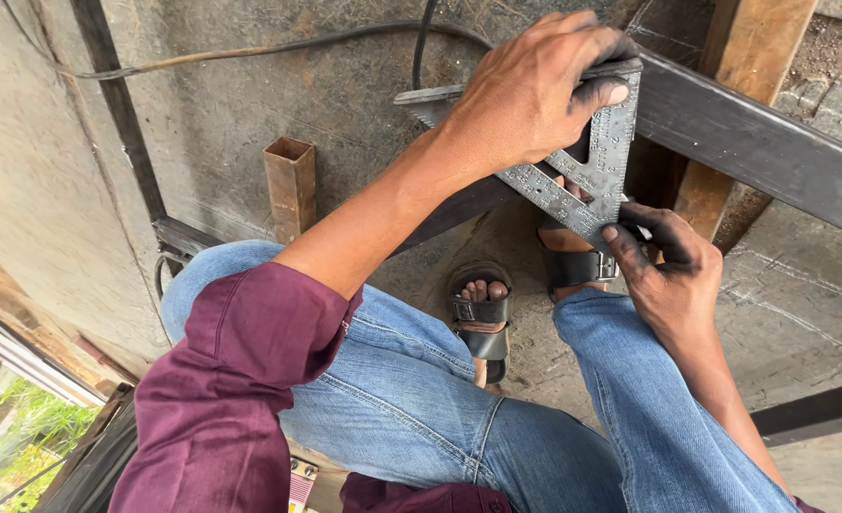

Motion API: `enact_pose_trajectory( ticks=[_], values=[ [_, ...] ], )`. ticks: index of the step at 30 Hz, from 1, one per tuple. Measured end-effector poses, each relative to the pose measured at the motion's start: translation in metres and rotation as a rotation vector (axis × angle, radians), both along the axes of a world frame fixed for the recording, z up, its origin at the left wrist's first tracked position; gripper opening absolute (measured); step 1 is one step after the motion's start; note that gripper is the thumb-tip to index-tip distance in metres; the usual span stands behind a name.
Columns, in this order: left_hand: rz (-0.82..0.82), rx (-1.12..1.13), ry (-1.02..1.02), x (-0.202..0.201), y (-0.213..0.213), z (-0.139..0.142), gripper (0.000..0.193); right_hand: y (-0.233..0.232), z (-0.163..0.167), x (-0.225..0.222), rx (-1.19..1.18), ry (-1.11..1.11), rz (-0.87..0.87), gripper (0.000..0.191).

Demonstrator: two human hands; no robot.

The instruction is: The person uses a speed square and pencil to mark a square steel tube resting on the floor, then picks up an angle grinder and grinds the marked end of the bar, producing sparks. They reposition the bar, grind another section, and fit the ground bar against a square frame on the floor.

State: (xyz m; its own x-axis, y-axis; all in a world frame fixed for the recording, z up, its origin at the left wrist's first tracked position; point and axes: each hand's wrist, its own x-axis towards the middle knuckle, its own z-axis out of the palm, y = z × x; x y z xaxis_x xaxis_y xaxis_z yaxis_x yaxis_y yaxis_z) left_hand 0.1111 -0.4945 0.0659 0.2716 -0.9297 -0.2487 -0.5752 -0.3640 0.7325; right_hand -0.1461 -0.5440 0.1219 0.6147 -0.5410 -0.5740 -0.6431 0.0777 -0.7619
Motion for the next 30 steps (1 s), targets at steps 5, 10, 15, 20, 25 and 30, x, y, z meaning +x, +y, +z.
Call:
enact_pose_trajectory(
  ticks=[5, 10, 15, 20, 25, 30],
  values=[
    [-0.024, 0.047, 0.026, 0.0016, -0.0022, 0.0034, 0.041, 0.0014, 0.0005, -0.0002, -0.007, 0.008, -0.011, 0.026],
    [-0.027, 0.009, 0.033, 0.0022, 0.0001, -0.0002, 0.038, 0.0034, 0.0002, -0.0009, -0.002, -0.008, -0.031, 0.025],
    [-0.032, -0.027, -0.005, 0.0013, 0.0031, -0.0038, 0.04, 0.0048, 0.0006, -0.0016, -0.024, -0.004, -0.013, 0.024],
    [-0.034, -0.024, 0.009, 0.0015, 0.0036, -0.0023, 0.038, 0.005, 0.0011, -0.0011, -0.017, 0.0, -0.011, 0.024],
    [-0.044, -0.029, 0.017, 0.0038, 0.005, 0.0019, 0.039, 0.0065, 0.0007, -0.0009, -0.023, -0.028, -0.018, 0.024],
    [-0.052, -0.01, 0.015, 0.005, 0.0057, 0.0044, 0.038, 0.0093, 0.0006, -0.0003, -0.047, -0.012, -0.014, 0.025]
  ],
)
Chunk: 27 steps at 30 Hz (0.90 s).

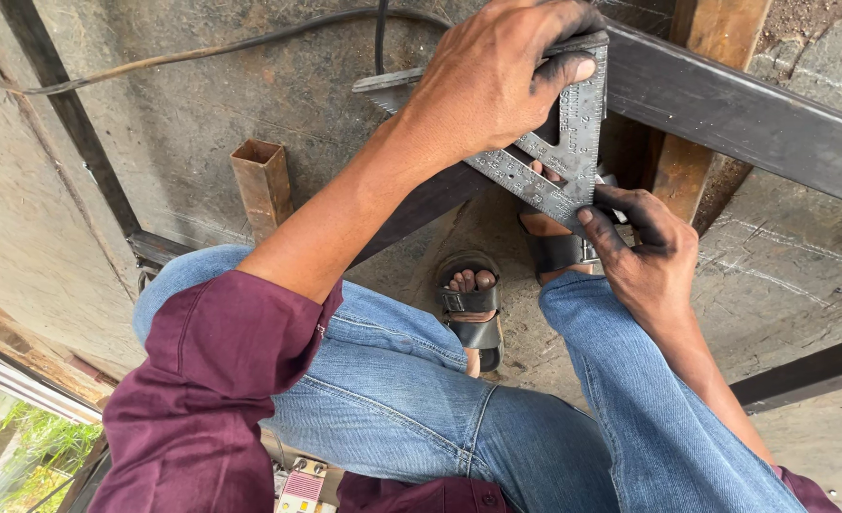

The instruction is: The person uses a speed square and pencil to mark a square steel tube resting on the floor, then picks up an angle grinder and grinds the marked end of the bar, producing sparks. They reposition the bar, grind another section, and fit the ground bar against a square frame on the floor.

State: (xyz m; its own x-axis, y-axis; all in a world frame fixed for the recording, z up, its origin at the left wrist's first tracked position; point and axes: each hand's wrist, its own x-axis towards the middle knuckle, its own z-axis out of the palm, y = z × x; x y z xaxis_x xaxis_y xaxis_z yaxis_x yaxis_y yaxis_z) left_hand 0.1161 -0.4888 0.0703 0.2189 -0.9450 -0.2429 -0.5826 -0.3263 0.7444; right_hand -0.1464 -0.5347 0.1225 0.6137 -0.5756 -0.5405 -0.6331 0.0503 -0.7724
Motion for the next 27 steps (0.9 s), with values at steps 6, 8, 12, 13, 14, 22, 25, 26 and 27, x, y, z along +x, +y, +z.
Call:
enact_pose_trajectory(
  ticks=[6, 8, 12, 13, 14, 22, 25, 26, 27],
  values=[
    [-0.009, -0.016, 0.001, 0.0005, -0.0008, -0.0001, 0.039, 0.0011, 0.0004, 0.0011, -0.014, -0.006, -0.004, 0.024],
    [-0.009, -0.009, 0.01, 0.0012, -0.0001, 0.0, 0.038, 0.001, 0.0004, 0.0013, -0.009, -0.011, -0.006, 0.024],
    [-0.006, -0.017, 0.015, 0.0013, 0.0006, 0.0004, 0.037, 0.0001, 0.0003, 0.0007, 0.011, -0.012, -0.012, 0.024],
    [-0.006, -0.021, 0.021, 0.0016, 0.0006, 0.0003, 0.036, 0.0, 0.0, 0.0008, 0.013, -0.014, -0.013, 0.024],
    [-0.007, -0.025, 0.026, 0.0016, 0.0005, 0.0002, 0.036, 0.0, -0.0002, 0.0007, 0.014, -0.022, -0.015, 0.024],
    [-0.009, -0.054, 0.019, 0.004, 0.0035, -0.0027, 0.037, 0.002, -0.0017, 0.0023, 0.011, -0.04, -0.007, 0.023],
    [-0.01, -0.047, 0.015, 0.0042, 0.0037, -0.002, 0.036, 0.0011, -0.0001, 0.0027, 0.022, -0.028, -0.01, 0.023],
    [-0.011, -0.037, 0.016, 0.0042, 0.0034, -0.0008, 0.036, 0.0008, 0.0005, 0.003, 0.021, -0.028, -0.008, 0.023],
    [-0.011, -0.042, 0.01, 0.0039, 0.0027, 0.0007, 0.037, 0.0001, 0.0015, 0.0028, 0.019, -0.026, -0.007, 0.023]
  ],
)
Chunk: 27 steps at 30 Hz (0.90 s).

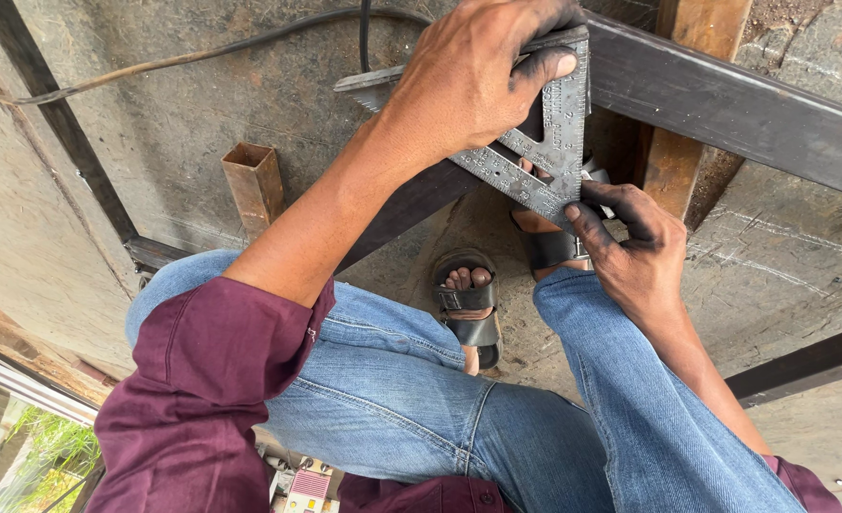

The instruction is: The person uses a speed square and pencil to mark a square steel tube resting on the floor, then picks up an angle grinder and grinds the marked end of the bar, producing sparks. They reposition the bar, grind another section, and fit the ground bar against a square frame on the floor.

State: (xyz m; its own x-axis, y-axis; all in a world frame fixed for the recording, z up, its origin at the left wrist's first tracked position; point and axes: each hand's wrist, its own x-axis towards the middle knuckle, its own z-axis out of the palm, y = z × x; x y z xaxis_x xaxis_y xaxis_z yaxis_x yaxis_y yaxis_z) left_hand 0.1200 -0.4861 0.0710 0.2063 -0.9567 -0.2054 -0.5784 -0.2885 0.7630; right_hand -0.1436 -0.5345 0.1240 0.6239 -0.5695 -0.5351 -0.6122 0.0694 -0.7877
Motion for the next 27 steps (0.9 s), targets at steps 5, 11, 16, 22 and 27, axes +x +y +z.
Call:
enact_pose_trajectory(
  ticks=[5, 11, 16, 22, 27],
  values=[
    [-0.008, 0.026, 0.018, 0.004, -0.004, 0.012, 0.04, -0.001, 0.002, 0.001, -0.018, 0.021, 0.008, 0.025],
    [-0.032, 0.063, 0.071, 0.01, -0.013, 0.023, 0.037, -0.005, 0.001, 0.0, 0.005, 0.055, -0.032, 0.027],
    [-0.035, 0.061, 0.081, 0.007, -0.018, 0.024, 0.037, -0.008, 0.001, 0.0, 0.046, 0.022, -0.035, 0.026],
    [-0.032, 0.018, 0.075, 0.004, -0.017, 0.017, 0.038, -0.009, -0.003, -0.004, -0.004, 0.006, 0.009, 0.025],
    [0.005, -0.003, 0.054, -0.003, -0.012, 0.005, 0.038, -0.007, -0.004, -0.009, -0.031, 0.034, 0.001, 0.024]
  ],
)
